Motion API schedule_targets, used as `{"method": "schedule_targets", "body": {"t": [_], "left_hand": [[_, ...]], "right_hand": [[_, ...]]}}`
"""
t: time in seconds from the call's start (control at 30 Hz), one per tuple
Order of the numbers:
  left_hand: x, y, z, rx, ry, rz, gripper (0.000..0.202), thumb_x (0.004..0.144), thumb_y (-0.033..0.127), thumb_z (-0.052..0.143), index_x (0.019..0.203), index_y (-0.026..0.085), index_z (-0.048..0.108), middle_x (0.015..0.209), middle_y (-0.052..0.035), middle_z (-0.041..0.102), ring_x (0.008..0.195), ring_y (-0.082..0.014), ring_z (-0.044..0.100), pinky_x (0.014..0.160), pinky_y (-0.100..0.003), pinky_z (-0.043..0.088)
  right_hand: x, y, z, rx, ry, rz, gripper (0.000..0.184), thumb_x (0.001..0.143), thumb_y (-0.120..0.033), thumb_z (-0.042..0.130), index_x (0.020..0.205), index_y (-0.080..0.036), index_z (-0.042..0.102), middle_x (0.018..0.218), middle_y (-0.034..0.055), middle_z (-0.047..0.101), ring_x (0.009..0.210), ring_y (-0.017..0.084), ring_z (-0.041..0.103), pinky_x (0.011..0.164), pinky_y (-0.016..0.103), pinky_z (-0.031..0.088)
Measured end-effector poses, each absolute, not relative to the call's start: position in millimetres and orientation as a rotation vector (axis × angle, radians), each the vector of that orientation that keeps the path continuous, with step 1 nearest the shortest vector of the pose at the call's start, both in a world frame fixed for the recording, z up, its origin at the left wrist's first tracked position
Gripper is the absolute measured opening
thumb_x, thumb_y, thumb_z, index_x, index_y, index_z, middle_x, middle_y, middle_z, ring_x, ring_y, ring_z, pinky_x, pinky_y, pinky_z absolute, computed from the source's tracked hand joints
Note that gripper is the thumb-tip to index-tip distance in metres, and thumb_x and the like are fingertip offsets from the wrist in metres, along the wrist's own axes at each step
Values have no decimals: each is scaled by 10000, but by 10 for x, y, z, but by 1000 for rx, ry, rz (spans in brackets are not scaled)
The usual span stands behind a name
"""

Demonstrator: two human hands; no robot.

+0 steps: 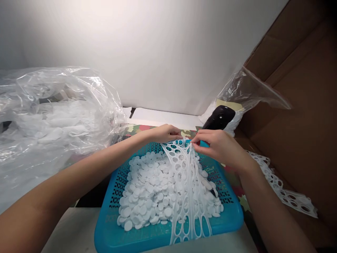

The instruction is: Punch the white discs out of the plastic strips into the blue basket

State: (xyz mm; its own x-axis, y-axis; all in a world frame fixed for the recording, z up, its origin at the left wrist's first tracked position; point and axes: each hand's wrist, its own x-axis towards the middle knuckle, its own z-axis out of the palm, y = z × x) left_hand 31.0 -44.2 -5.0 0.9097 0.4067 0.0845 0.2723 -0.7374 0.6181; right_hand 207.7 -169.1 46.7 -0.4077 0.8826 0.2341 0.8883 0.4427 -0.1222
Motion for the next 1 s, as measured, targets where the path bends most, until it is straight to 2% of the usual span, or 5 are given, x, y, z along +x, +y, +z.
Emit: {"method": "schedule_targets", "body": {"t": [0.27,0.73,0.87,1.0], "left_hand": [[315,-445,-38,2453,471,293,284,782,383,398,596,169,408,531,44,328,492,-70,281,484,-218,245],[309,-422,-60,2462,473,299,300,787,389,400,581,174,367,529,38,308,487,-72,276,472,-224,244],[300,-411,-70,2462,553,315,313,788,423,388,602,173,410,538,29,351,485,-75,296,471,-229,247],[293,-400,-93,2440,628,322,329,795,454,364,664,167,458,570,14,408,495,-79,338,473,-228,258]], "right_hand": [[2074,-1546,317,-1507,-2249,132,144,780,-228,478,739,-171,604,703,-5,587,600,99,474,537,210,307],[1988,-1487,180,-1557,-2016,16,171,783,-224,447,756,-150,599,689,22,605,590,115,497,566,227,346],[1964,-1624,353,-1424,-2287,263,129,759,-190,481,730,-173,606,700,-3,612,595,101,499,568,215,359],[1976,-1765,536,-1250,-2583,482,132,745,-146,496,782,-187,616,723,-9,617,624,99,515,563,206,370]]}}
